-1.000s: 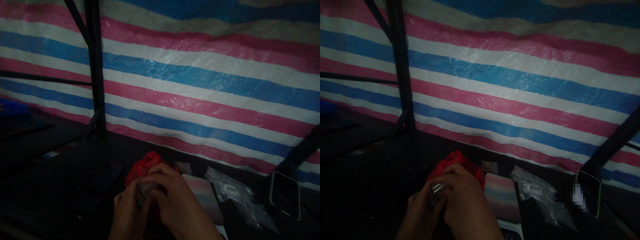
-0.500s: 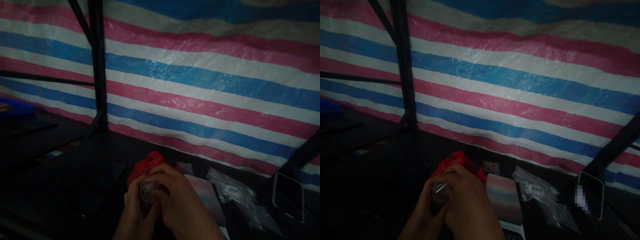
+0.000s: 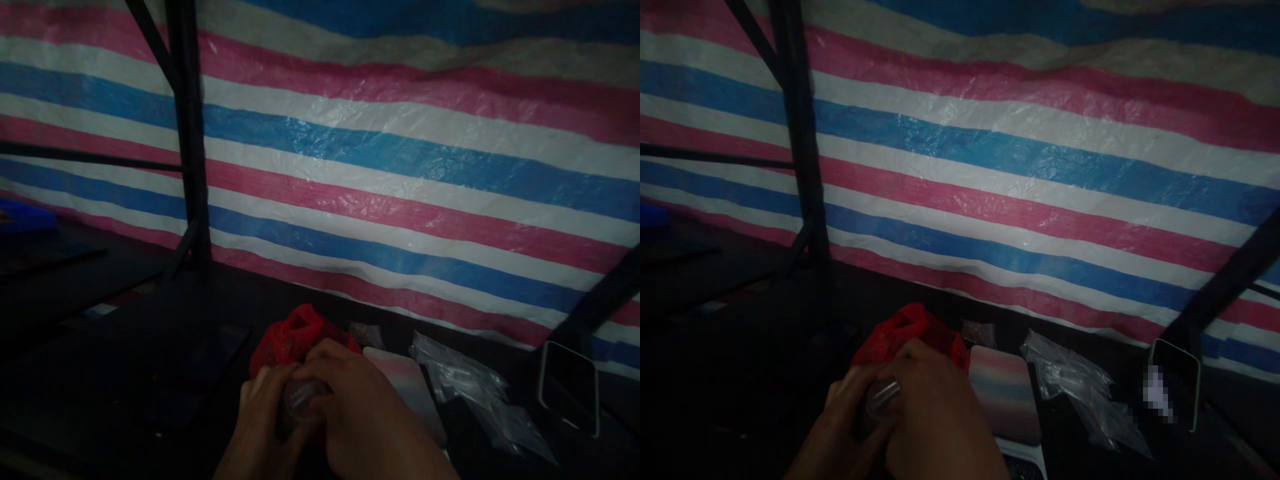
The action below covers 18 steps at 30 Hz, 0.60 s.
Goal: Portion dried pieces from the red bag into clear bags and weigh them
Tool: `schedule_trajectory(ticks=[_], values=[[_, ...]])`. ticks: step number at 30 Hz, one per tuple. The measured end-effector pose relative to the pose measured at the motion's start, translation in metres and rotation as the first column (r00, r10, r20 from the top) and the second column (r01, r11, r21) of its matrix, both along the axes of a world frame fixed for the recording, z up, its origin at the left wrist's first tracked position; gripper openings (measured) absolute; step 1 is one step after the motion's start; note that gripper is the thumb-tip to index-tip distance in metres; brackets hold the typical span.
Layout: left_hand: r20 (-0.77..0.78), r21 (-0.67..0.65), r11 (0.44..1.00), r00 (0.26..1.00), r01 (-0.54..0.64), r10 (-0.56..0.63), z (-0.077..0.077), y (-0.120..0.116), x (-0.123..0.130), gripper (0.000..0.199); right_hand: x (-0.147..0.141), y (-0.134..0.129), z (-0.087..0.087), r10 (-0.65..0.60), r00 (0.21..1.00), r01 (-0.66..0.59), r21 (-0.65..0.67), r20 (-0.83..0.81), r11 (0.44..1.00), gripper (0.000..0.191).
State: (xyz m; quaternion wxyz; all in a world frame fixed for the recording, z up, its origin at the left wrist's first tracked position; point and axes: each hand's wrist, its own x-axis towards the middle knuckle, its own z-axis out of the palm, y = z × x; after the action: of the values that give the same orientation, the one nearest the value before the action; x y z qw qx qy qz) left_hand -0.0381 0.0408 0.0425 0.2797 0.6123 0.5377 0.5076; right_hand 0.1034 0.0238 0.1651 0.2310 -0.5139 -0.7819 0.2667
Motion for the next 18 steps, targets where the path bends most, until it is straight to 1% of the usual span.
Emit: schedule_trajectory(ticks=[2,4,6,7,8,9,11,14,16,18], values=[[-0.009,-0.002,1.000,1.000,0.017,-0.017,0.002,0.000,0.000,0.025,0.001,0.001,0.002,0.009,0.999,-0.009,0.024,-0.035,1.000,0.055],[0.022,-0.013,1.000,1.000,-0.019,0.019,0.006,0.001,0.000,0.029,0.005,0.004,0.003,0.005,0.987,0.009,0.089,-0.159,0.996,0.052],[0.101,-0.029,0.994,0.989,-0.102,0.105,0.008,0.001,-0.002,0.039,0.014,0.011,0.003,-0.059,0.952,0.118,0.182,-0.300,0.976,0.049],[0.148,-0.051,0.989,0.978,-0.140,0.146,0.009,0.001,-0.003,0.045,0.019,0.016,0.001,-0.113,0.933,0.195,0.216,-0.341,0.957,0.049],[0.190,-0.073,0.981,0.963,-0.178,0.189,0.009,0.000,-0.005,0.051,0.024,0.020,-0.002,-0.172,0.922,0.261,0.229,-0.346,0.938,0.050],[0.218,-0.093,0.974,0.950,-0.208,0.224,0.007,-0.001,-0.006,0.056,0.029,0.024,-0.006,-0.222,0.924,0.299,0.224,-0.312,0.928,0.052],[0.211,-0.110,0.961,0.939,-0.254,0.273,0.001,-0.003,-0.008,0.061,0.035,0.033,-0.019,-0.277,0.946,0.305,0.178,-0.165,0.935,0.056],[0.118,-0.081,0.953,0.947,-0.291,0.299,-0.010,-0.003,-0.008,0.063,0.030,0.044,-0.041,-0.282,0.957,0.271,0.139,0.071,0.953,0.057],[0.102,-0.076,0.952,0.948,-0.295,0.302,-0.013,0.000,-0.007,0.065,0.019,0.051,-0.052,-0.276,0.949,0.252,0.160,0.151,0.954,0.054],[0.133,-0.112,0.956,0.949,-0.272,0.286,-0.009,0.003,-0.004,0.063,0.009,0.056,-0.060,-0.275,0.946,0.246,0.174,0.172,0.954,0.053]])
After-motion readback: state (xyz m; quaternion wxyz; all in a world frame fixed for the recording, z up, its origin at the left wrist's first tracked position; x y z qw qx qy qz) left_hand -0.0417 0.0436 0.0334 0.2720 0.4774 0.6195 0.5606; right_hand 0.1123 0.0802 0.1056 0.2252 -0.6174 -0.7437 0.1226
